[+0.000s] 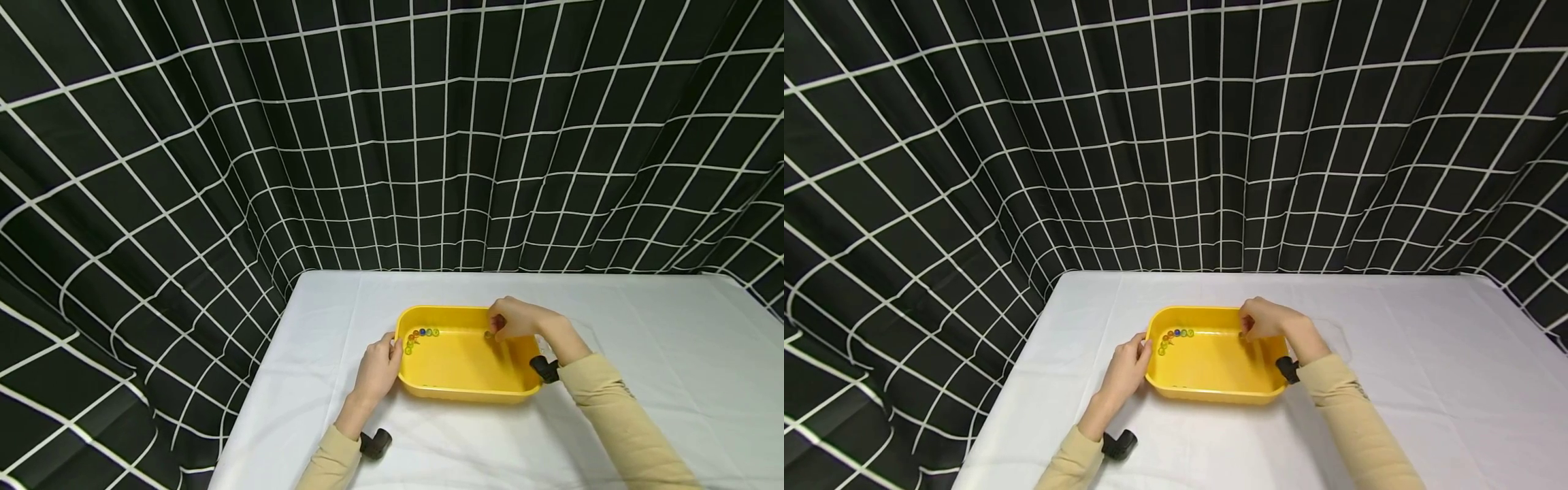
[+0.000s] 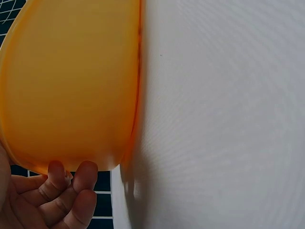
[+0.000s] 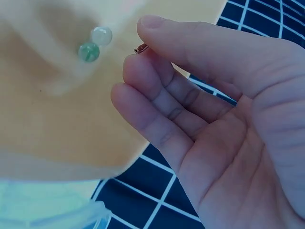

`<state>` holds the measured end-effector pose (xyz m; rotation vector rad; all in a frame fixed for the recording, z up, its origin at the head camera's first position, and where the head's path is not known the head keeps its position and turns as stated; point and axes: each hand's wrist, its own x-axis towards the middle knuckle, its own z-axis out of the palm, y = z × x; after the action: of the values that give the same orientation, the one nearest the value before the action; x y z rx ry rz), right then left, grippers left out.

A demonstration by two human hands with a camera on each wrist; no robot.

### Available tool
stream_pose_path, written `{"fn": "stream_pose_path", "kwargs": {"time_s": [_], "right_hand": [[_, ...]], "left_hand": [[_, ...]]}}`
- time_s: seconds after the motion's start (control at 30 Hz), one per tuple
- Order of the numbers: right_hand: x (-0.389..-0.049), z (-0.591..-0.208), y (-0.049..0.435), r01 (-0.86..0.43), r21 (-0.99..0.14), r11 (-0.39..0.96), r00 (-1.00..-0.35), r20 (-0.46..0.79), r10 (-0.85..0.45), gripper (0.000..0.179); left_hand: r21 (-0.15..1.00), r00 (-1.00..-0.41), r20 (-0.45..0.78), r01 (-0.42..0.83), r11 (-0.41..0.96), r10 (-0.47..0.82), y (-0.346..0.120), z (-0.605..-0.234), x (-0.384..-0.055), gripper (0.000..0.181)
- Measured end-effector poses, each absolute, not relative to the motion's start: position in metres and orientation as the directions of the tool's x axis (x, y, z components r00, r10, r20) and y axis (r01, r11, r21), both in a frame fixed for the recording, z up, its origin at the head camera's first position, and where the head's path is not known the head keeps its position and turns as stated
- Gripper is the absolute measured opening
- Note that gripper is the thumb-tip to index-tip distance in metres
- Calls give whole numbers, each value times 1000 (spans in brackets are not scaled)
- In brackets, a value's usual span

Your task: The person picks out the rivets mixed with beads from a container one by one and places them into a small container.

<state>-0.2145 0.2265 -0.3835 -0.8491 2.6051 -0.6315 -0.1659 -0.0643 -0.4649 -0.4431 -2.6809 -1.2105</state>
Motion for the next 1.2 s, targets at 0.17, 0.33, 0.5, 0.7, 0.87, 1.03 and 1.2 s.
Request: {"fn": "stream_pose_path", "kwargs": {"time_s": [0.17,0.33,0.5,0.7,0.87,1.03,1.2], "right_hand": [[-214,-383,234,-481,-507,715,-768,-149,-622,12],[-214,-381,239,-463,-514,722,-775,-160,-611,10],[-213,-381,244,-458,-510,728,-780,-162,-604,11],[-211,-376,246,-466,-516,719,-781,-143,-609,14],[-210,-374,248,-466,-510,724,-785,-139,-603,14],[-210,-372,251,-471,-499,728,-790,-130,-600,14],[-210,-371,255,-453,-492,743,-798,-146,-584,15]], "left_hand": [[702,-943,269,333,630,199,-64,-465,-166,34],[702,-941,274,337,627,198,-64,-467,-167,34],[699,-939,282,342,628,198,-64,-468,-168,34],[696,-941,275,337,634,198,-64,-467,-167,33],[694,-939,279,341,634,199,-64,-467,-167,33],[698,-939,281,342,630,198,-64,-466,-167,33],[697,-939,279,341,631,199,-64,-466,-167,33]]}}
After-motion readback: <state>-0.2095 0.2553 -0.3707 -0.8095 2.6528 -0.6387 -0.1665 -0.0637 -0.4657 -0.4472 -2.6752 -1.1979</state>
